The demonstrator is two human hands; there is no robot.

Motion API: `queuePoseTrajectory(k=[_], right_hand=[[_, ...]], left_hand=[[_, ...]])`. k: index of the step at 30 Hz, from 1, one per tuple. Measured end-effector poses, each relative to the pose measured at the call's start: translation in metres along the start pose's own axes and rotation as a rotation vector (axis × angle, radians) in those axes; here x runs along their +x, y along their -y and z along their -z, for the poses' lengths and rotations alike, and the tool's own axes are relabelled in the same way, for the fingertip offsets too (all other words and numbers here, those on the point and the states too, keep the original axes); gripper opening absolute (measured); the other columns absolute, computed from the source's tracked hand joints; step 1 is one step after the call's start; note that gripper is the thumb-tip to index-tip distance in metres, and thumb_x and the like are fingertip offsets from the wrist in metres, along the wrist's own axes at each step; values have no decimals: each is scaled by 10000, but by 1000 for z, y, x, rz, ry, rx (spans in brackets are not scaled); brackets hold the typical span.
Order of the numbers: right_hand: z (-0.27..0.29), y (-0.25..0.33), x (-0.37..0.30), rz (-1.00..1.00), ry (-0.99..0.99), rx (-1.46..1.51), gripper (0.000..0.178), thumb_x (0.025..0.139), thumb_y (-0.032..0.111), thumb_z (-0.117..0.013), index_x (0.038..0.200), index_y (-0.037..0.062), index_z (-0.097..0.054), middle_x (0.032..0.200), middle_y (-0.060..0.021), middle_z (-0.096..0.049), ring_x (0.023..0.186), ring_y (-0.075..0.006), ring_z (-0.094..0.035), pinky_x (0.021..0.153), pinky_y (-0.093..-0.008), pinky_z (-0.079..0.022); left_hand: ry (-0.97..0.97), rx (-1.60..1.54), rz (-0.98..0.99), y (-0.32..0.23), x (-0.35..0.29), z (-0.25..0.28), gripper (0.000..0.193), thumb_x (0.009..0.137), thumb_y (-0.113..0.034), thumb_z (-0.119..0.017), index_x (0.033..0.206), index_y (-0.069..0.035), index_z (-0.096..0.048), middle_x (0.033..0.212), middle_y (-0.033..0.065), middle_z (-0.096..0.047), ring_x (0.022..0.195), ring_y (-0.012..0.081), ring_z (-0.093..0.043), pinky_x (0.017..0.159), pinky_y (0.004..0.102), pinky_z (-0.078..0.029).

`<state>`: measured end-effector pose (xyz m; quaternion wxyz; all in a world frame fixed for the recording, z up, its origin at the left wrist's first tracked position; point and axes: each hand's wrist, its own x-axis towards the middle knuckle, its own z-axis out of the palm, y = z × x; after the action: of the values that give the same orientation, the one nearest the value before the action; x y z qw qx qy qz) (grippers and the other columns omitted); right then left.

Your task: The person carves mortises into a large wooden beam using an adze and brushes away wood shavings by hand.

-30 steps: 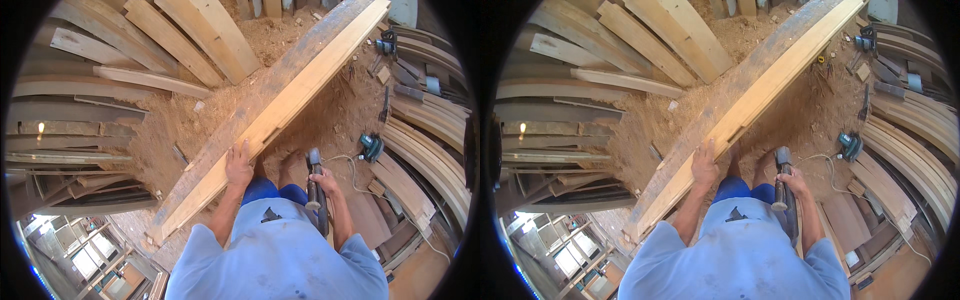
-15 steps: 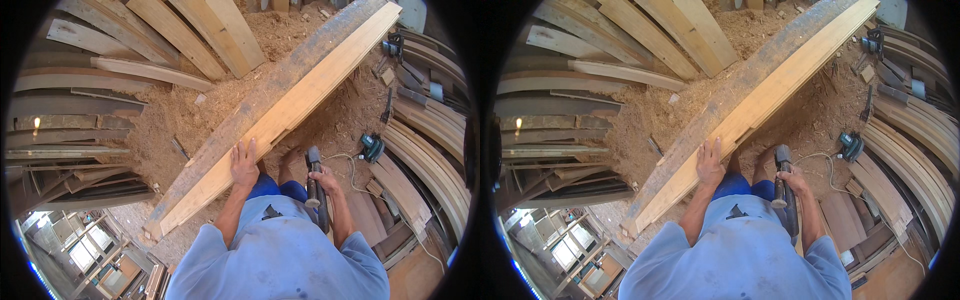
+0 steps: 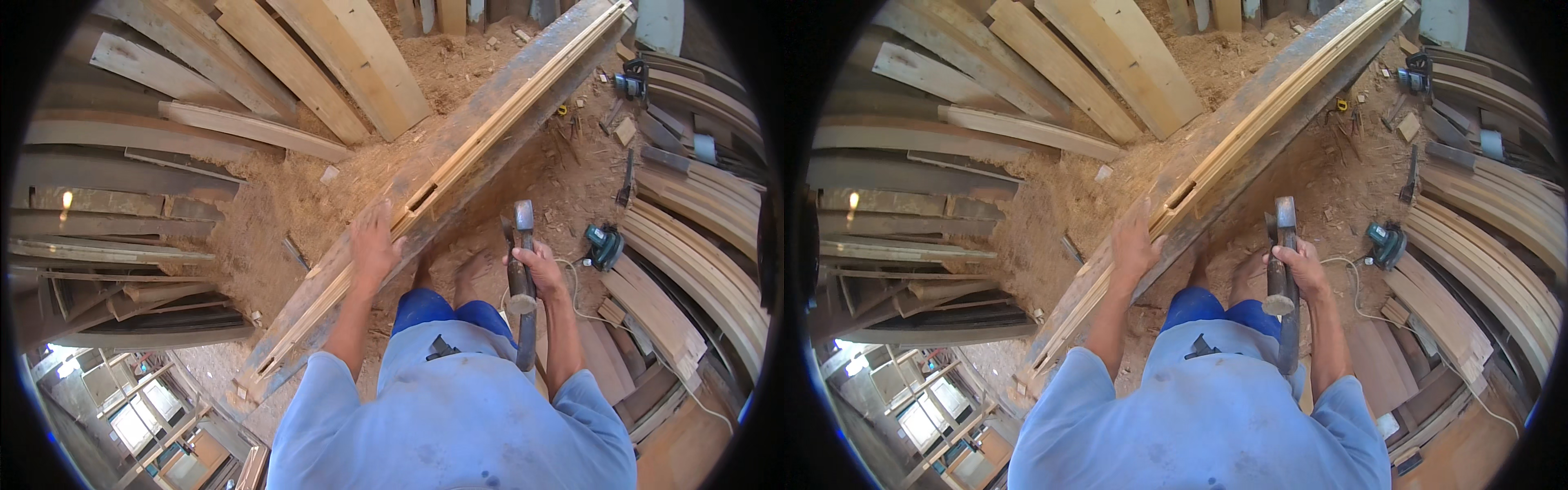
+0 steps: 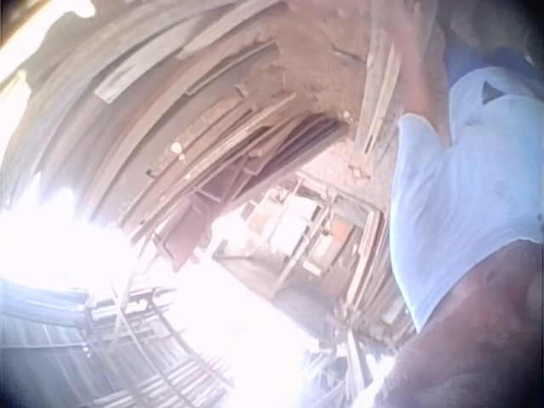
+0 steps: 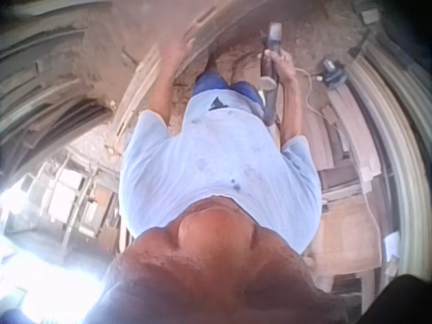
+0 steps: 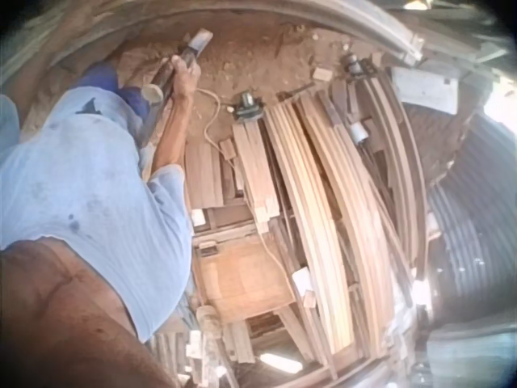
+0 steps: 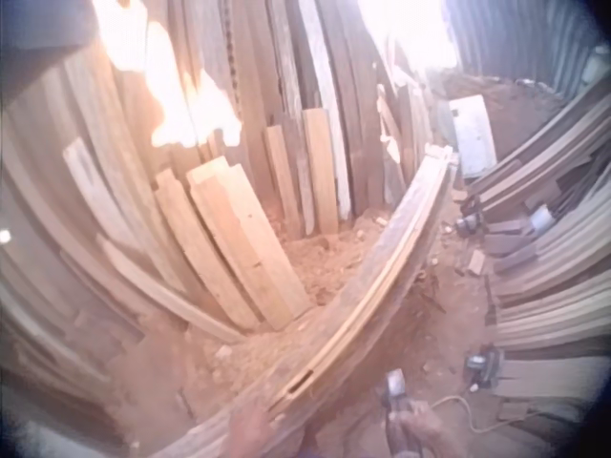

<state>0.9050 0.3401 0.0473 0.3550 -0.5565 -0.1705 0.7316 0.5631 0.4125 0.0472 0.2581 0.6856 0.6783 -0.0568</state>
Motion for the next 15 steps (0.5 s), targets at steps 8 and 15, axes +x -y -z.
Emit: queuePoseTrajectory(k=[8, 15], right_hand=[[-30, 45, -15, 82, -55, 63, 275, 914, 251, -706, 1061, 45, -598, 851, -48, -708, 673, -86, -622, 609, -240, -508], [-27, 27, 0, 168, 31, 162, 227, 987, 234, -649, 1079, 26, -642, 995, -18, -677, 859, -98, -647, 705, -241, -524]], left_hand=[[-311, 14, -496, -95, -2, -8, 826, 743, -268, -813, 1485, -210, -456, 1543, 298, -325, 1450, 510, -262, 1175, 604, -227], [-96, -701, -1083, -161, -35, 17, 651, 652, -122, -807, 1275, -142, -622, 1486, 265, -427, 1407, 449, -357, 1132, 596, -285]])
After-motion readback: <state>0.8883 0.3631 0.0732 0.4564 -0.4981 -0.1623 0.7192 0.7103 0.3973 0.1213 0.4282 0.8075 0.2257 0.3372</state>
